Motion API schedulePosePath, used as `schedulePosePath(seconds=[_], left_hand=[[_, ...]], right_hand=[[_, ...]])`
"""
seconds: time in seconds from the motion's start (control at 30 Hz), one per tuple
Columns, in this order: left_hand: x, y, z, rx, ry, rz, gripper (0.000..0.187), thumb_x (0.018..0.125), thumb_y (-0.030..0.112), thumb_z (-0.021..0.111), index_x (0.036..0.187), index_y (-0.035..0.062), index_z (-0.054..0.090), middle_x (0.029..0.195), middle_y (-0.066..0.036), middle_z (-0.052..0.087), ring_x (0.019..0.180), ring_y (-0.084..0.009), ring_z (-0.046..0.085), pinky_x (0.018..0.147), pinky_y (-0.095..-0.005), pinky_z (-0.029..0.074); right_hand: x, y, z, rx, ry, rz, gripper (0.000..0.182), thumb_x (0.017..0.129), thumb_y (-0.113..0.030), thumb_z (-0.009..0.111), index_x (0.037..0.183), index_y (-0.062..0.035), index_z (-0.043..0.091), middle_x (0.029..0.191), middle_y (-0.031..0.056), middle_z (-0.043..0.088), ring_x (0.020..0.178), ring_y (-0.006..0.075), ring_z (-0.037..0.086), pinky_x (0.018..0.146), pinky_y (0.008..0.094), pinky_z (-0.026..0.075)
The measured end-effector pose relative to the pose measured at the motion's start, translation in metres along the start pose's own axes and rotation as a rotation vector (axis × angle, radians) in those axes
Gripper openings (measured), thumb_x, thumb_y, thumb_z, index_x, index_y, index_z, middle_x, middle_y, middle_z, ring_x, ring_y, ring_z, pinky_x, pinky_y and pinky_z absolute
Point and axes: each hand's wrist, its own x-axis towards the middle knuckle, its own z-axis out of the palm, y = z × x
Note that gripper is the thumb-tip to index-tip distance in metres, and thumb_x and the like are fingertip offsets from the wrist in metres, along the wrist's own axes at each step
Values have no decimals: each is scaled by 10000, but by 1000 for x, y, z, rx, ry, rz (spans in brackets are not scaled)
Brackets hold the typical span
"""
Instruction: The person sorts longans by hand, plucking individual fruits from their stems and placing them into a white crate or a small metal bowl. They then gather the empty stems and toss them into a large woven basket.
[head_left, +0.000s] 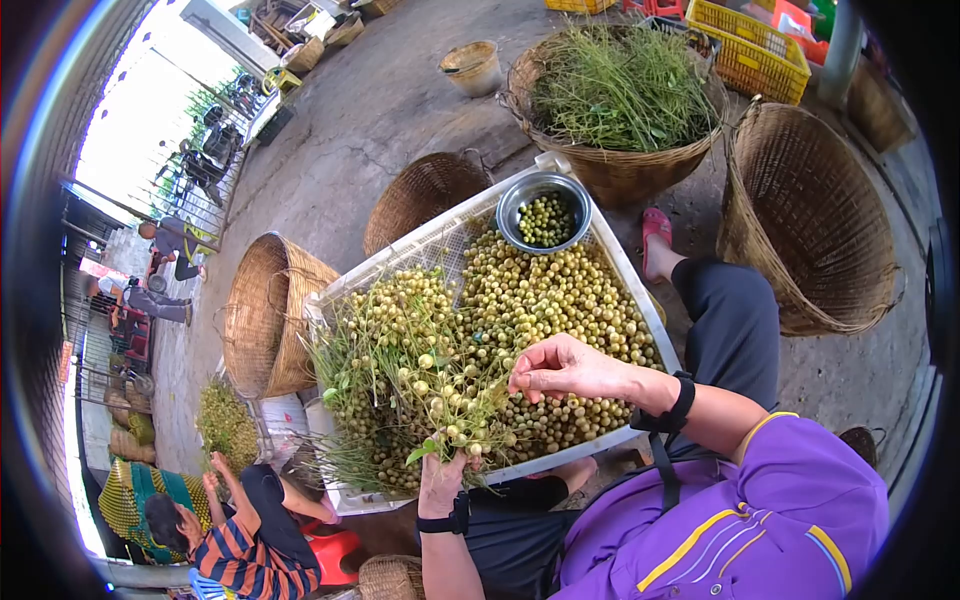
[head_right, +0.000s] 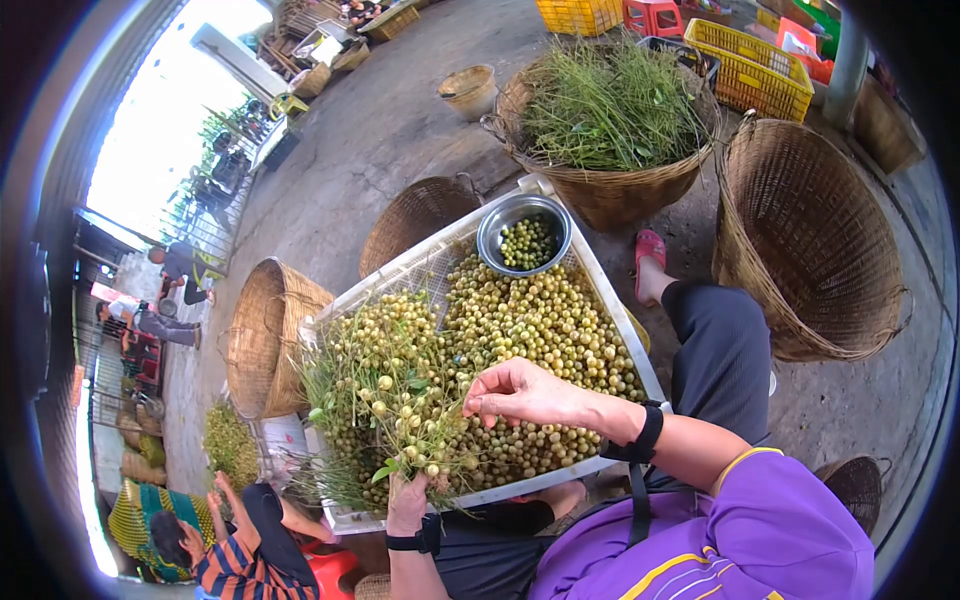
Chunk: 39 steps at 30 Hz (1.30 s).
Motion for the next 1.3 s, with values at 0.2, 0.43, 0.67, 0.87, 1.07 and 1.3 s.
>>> schedulePosePath(seconds=[0.2, 0.43, 0.67, 0.87, 1.07, 1.3], left_hand=[[-4, -47, 2, -254, 51, -154, 266, 868, 127, 575, 1087, -12, 516, 930, -78, 603, 762, -160, 597, 635, -282, 495], [-8, -48, -3, -657, 117, -432, 338, 879, 161, 574, 1167, -2, 504, 992, -77, 619, 869, -147, 617, 700, -272, 516], [-3, -17, -11, -971, 171, -456, 238, 855, 183, 548, 1020, 12, 537, 819, -77, 582, 518, -92, 402, 451, -219, 309], [3, -8, -19, -1013, 149, -405, 221, 826, 151, 561, 1004, 22, 535, 817, -74, 571, 501, -88, 374, 445, -219, 313], [8, -18, -33, -886, -59, -367, 325, 802, 138, 639, 1087, 28, 526, 919, -130, 617, 579, -124, 462, 503, -240, 359], [6, 17, -32, 354, -71, -131, 198, 832, 108, 601, 997, 3, 631, 861, -43, 657, 771, -114, 588, 722, -231, 445]], right_hand=[[0, 6, -4, 36, 161, 4, 209, 892, -248, 553, 911, -56, 631, 703, -23, 596, 548, 16, 463, 487, 160, 354], [-3, 16, -17, 75, 279, 45, 195, 907, -232, 526, 981, -75, 615, 749, -37, 599, 653, 0, 508, 527, 148, 380], [9, 37, -24, 105, 363, 26, 187, 913, -183, 499, 1013, -70, 610, 811, -13, 615, 635, 35, 514, 533, 174, 403], [24, 38, -13, 158, 130, 75, 251, 934, -212, 476, 1124, -88, 585, 886, -29, 615, 608, 6, 505, 511, 137, 377], [25, 32, -5, 264, 57, 70, 242, 920, -174, 483, 1128, -93, 575, 838, -33, 609, 578, 8, 519, 474, 126, 362], [21, 33, -8, 178, 105, 178, 231, 907, -239, 533, 1068, -96, 616, 771, -62, 594, 558, 8, 483, 490, 139, 375]])
